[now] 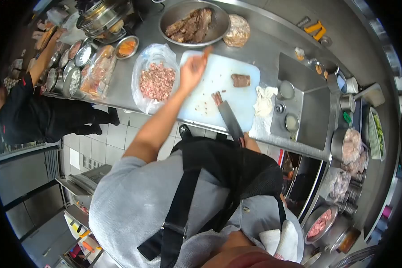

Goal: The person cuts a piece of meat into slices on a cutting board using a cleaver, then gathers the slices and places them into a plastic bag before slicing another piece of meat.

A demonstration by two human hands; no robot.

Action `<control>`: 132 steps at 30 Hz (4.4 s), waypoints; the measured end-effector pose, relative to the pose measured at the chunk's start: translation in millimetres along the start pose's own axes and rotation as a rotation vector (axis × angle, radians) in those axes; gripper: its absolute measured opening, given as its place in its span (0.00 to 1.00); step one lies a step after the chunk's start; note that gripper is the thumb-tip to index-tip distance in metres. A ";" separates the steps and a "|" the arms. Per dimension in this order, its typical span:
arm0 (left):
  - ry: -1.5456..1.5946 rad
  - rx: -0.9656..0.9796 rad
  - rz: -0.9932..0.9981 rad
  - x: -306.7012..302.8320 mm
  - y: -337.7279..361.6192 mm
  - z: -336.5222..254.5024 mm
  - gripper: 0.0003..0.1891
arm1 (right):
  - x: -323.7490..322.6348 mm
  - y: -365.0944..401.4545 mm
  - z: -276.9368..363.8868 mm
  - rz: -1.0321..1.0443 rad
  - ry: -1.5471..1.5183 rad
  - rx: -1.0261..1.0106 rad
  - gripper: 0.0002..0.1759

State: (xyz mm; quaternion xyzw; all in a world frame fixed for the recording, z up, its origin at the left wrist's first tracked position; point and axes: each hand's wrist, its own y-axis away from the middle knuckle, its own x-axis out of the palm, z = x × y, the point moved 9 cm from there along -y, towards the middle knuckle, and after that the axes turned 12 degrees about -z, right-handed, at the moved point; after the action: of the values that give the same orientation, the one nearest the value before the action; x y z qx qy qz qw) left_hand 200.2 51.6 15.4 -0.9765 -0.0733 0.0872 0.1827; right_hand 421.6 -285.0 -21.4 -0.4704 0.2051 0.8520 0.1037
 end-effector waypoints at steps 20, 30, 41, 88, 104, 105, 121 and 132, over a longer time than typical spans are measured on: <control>-0.493 0.467 0.891 20.1 176.8 -8.5 0.31 | -38.3 -3.8 -26.7 -0.064 -0.350 0.232 0.20; -0.523 0.430 0.764 18.8 177.4 -22.1 0.32 | -44.8 -41.9 -17.6 -0.006 -0.190 0.071 0.19; -0.643 0.413 0.828 37.9 196.9 -19.7 0.37 | -31.0 -49.9 -28.8 -0.045 -0.151 0.019 0.20; -0.428 0.153 -0.136 -43.6 219.9 -33.2 0.21 | 245.9 -32.0 257.1 0.927 -0.349 -1.248 0.21; -0.342 0.238 0.036 -35.8 181.8 -52.1 0.17 | -32.4 -55.6 -97.2 0.206 -0.385 -0.124 0.21; -0.312 0.247 0.074 -30.4 176.1 -53.2 0.17 | -40.7 -44.8 -102.5 0.184 -0.398 -0.082 0.21; -0.403 0.518 0.661 62.3 170.1 -27.9 0.19 | -41.0 -24.8 -15.8 -0.108 -0.150 0.021 0.17; -0.131 0.373 0.476 58.3 113.6 -14.1 0.18 | -48.3 -28.6 33.5 -0.189 -0.120 0.033 0.15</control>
State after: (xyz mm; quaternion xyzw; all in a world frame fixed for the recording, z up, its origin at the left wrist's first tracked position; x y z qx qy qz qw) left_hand 272.5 -47.9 -22.0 -0.9083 0.1630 0.2023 0.3280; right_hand 432.7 -243.8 28.0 -0.4342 0.1671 0.8615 0.2035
